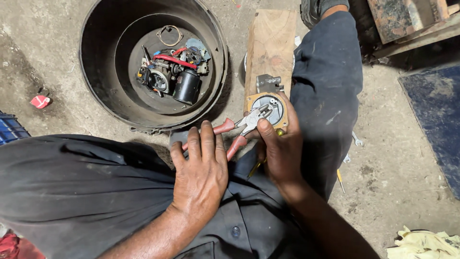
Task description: Disassemble and repair a mechanical part using pliers and a screwdriver.
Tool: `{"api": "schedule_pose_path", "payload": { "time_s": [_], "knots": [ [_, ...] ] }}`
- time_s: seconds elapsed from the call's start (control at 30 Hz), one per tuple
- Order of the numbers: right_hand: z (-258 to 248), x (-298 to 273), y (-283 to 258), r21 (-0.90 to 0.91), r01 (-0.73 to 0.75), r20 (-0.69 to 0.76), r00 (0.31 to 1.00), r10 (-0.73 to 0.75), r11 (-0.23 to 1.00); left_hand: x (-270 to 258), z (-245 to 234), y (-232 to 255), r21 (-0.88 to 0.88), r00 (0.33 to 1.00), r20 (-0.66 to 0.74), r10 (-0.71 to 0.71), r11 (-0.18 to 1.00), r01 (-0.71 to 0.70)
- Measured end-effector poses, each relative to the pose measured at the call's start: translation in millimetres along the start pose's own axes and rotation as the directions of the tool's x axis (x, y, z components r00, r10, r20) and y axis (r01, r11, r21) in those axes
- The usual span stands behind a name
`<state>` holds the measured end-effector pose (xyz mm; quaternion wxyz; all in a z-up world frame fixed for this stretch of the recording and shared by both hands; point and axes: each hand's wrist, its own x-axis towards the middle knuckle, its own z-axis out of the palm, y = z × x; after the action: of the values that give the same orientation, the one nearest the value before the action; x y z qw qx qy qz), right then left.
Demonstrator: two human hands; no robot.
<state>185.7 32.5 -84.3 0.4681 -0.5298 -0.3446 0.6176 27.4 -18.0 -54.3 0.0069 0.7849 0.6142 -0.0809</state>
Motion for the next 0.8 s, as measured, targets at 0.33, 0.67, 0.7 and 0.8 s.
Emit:
{"api": "schedule_pose_path", "payload": {
  "time_s": [0.33,0.67,0.7,0.8],
  "knots": [
    [-7.5,-0.4,7.8,0.041,0.042,0.027,0.999,-0.043,0.998,2.5,0.6,-0.1,-0.061,1.000,-0.012,0.001,0.998,-0.002],
    [-8.0,0.1,11.2,0.018,0.036,0.030,0.999,-0.037,0.999,3.0,-3.5,-0.7,0.052,0.999,0.014,0.052,0.997,-0.052],
    [-8.6,-0.8,12.1,-0.001,0.039,0.026,0.999,-0.039,0.999,3.0,-4.8,-0.6,0.074,0.998,0.002,0.059,0.995,-0.059],
    [-4.8,-0.9,6.5,0.012,0.023,0.019,1.000,-0.023,1.000,4.6,-7.9,-2.2,0.097,0.996,0.001,0.093,0.991,-0.093]
  ]
}}
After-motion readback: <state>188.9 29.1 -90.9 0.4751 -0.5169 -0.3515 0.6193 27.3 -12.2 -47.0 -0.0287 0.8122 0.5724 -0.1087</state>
